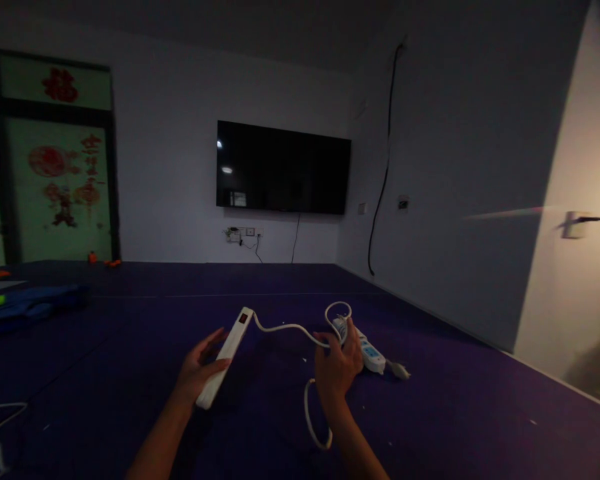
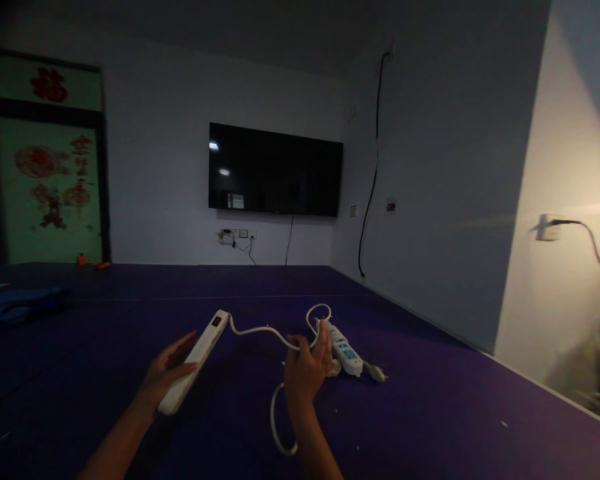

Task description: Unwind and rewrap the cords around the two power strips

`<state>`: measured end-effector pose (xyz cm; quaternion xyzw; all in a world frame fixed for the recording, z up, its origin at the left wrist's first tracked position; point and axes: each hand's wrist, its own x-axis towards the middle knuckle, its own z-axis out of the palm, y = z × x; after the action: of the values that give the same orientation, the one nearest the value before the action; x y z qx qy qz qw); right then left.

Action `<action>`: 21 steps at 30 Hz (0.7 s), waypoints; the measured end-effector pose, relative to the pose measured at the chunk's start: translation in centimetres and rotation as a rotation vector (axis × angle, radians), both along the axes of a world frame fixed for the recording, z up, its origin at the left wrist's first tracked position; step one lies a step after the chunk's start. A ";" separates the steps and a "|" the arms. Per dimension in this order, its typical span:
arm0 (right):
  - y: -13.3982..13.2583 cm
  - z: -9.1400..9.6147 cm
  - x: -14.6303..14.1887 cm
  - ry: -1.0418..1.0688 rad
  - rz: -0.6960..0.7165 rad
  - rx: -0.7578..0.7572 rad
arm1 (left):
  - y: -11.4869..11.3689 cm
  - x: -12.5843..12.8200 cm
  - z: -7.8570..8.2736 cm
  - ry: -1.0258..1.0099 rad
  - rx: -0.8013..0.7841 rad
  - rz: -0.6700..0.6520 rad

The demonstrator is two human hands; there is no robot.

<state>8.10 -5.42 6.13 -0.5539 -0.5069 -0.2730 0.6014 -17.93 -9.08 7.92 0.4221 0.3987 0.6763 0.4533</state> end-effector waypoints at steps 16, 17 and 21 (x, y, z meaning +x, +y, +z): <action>-0.4 -0.6 -0.7 -0.260 0.110 -0.179 | -0.3 -0.2 -0.9 1.065 -0.007 0.699; -0.4 -0.5 -0.7 -0.256 0.107 -0.179 | -0.2 -0.4 -1.0 1.072 -0.014 0.683; -0.3 -0.5 -0.6 -0.246 0.092 -0.160 | 0.4 -1.5 -1.3 0.809 -0.086 0.485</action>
<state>7.45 -5.67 5.65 -0.5387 -0.6216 -0.2698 0.5006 -19.47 -8.71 6.62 0.5272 0.6580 0.5269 0.1076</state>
